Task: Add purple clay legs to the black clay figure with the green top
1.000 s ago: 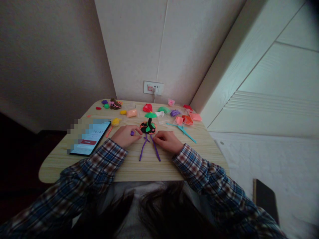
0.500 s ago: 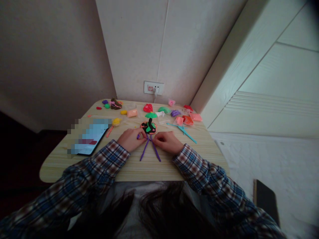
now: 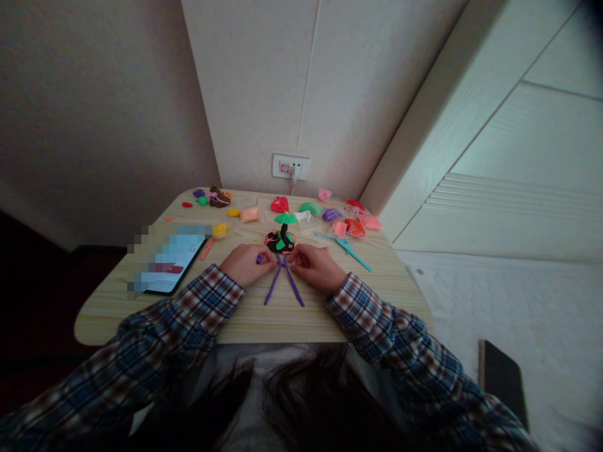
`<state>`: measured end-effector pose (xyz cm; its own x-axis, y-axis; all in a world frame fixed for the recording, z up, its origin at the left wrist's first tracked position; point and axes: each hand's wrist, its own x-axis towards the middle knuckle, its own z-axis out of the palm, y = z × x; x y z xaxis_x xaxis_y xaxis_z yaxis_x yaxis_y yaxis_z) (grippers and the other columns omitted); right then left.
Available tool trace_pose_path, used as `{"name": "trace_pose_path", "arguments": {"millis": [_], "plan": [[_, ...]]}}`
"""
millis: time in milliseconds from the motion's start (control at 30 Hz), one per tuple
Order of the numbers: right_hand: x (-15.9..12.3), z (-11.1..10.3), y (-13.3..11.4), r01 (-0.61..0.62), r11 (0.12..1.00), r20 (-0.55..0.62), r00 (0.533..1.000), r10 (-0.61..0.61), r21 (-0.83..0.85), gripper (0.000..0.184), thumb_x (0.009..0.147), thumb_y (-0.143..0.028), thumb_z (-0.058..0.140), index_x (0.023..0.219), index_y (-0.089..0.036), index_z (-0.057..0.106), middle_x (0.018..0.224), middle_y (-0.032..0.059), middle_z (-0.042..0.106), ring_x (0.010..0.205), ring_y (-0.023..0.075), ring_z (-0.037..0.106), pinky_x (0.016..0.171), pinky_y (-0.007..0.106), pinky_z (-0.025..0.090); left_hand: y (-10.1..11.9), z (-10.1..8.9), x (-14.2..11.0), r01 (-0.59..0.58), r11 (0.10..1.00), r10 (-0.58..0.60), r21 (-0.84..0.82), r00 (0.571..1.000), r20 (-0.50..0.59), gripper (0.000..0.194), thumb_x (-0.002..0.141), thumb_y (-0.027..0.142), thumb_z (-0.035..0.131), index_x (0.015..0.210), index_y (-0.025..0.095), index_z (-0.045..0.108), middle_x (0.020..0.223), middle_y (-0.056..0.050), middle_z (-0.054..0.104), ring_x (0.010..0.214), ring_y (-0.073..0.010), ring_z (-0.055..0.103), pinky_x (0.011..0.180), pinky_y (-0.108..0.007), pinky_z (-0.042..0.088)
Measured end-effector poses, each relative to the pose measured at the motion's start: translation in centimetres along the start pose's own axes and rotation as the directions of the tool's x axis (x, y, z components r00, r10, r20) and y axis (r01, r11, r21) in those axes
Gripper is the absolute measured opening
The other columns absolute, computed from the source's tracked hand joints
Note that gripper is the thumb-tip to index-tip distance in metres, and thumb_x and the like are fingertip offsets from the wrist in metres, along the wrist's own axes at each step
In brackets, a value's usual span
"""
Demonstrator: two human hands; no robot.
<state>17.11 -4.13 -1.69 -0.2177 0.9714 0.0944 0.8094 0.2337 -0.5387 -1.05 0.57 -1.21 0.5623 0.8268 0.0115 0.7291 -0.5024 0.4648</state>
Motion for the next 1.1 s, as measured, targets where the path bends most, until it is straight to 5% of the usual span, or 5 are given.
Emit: {"name": "trace_pose_path", "arguments": {"millis": [100,267,633,967,1100], "plan": [[0.04,-0.07,0.04,0.015,1.0,-0.022,1.0,-0.015,-0.003,0.01,0.076,-0.02,0.056,0.08,-0.014,0.062,0.073,0.0009,0.058,0.064,0.01,0.047,0.061,0.023,0.028,-0.15,-0.28,0.02,-0.03,0.998,0.034,-0.064,0.997,0.065,0.028,0.077,0.037,0.05,0.076,0.018,0.07,0.075,-0.002,0.068,0.073,-0.0172,0.057,0.063,-0.024,0.037],[0.01,-0.17,-0.04,0.05,0.998,0.017,0.999,-0.05,0.03,0.031,0.083,-0.036,0.05,0.067,-0.013,0.063,0.066,0.0005,0.056,0.06,0.0087,0.044,0.059,0.023,0.027,-0.13,-0.57,0.01,-0.011,0.992,0.032,-0.124,0.985,0.172,0.033,0.075,0.043,0.051,0.073,0.017,0.072,0.07,-0.001,0.068,0.07,-0.0162,0.056,0.06,-0.022,0.036],[-0.09,-0.24,-0.49,0.035,0.999,0.147,0.989,-0.035,0.002,0.03,0.08,-0.031,0.057,0.057,-0.013,0.064,0.051,-0.004,0.052,0.053,0.006,0.042,0.065,0.026,0.024,-0.21,-0.86,-0.09,-0.047,0.973,0.128,-0.227,0.926,0.355,0.031,0.072,0.04,0.056,0.073,0.014,0.073,0.064,-0.003,0.067,0.063,-0.0144,0.055,0.056,-0.021,0.036],[-0.26,-0.26,-0.28,0.095,0.989,0.206,0.976,-0.07,-0.111,0.027,0.076,-0.032,0.059,0.057,-0.014,0.063,0.056,-0.0041,0.056,0.058,0.0068,0.045,0.064,0.028,0.017,0.47,-0.88,-0.62,-0.141,0.895,0.367,-0.424,0.774,0.516,0.021,0.074,0.033,0.059,0.079,0.019,0.073,0.078,-0.001,0.071,0.075,-0.0141,0.06,0.072,-0.02,0.041],[-0.23,-0.36,-0.17,0.09,0.993,0.225,0.972,-0.071,-0.078,0.024,0.077,-0.031,0.058,0.06,-0.016,0.066,0.058,-0.0037,0.058,0.057,0.0068,0.046,0.066,0.028,0.019,0.77,-1.1,-0.7,-0.212,0.874,0.42,-0.437,0.782,0.46,0.02,0.075,0.03,0.058,0.079,0.017,0.073,0.075,0.0,0.07,0.07,-0.0124,0.058,0.069,-0.019,0.04]]}}
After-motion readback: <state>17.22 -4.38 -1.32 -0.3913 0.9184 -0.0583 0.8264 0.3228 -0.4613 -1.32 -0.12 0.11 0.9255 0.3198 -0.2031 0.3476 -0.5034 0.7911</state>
